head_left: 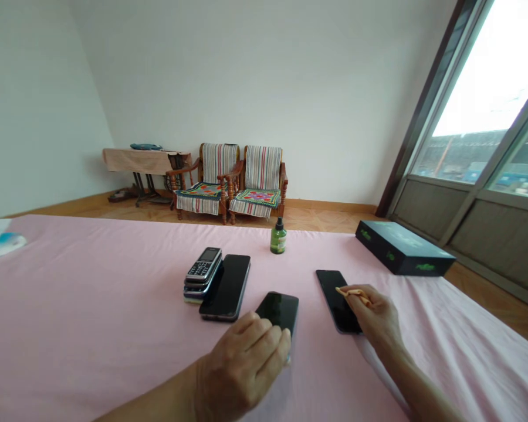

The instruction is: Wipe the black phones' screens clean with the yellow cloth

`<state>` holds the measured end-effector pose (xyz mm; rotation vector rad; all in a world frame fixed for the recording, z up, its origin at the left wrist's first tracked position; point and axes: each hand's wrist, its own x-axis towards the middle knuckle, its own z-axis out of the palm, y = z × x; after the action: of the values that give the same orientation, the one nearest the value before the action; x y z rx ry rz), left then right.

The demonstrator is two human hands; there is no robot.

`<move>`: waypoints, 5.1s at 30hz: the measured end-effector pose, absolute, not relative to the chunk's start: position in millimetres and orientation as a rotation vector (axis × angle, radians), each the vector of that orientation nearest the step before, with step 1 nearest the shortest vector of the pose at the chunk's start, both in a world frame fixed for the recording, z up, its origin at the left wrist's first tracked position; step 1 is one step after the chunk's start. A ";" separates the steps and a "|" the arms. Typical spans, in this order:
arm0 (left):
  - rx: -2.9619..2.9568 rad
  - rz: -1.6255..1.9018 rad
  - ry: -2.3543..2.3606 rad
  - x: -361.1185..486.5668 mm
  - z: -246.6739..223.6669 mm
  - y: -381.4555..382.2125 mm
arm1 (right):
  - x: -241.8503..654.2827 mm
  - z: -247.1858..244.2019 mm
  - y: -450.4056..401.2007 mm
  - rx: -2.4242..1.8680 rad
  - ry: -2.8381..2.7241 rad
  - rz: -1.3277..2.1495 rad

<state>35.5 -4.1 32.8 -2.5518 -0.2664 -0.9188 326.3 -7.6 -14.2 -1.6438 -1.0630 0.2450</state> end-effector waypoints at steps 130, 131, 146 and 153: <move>-3.242 -0.771 -0.579 25.8 -22.3 -3.1 | 260.6 -12.5 21.1 -1.491 -1.925 0.255; -3.238 -0.774 -0.574 25.7 -22.4 -3.1 | 261.1 -12.0 20.5 -1.496 -1.939 0.260; -3.295 -0.632 -0.685 24.4 10.0 -11.4 | 252.1 14.4 -27.4 -1.685 -2.084 0.436; -3.294 -0.676 -0.684 26.3 5.8 -10.4 | 263.3 30.3 -35.0 -1.642 -2.060 0.694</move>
<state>26.3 -10.4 5.8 -3.2937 -0.6844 -0.6762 263.3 -35.0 30.3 -1.6419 -2.0601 0.6938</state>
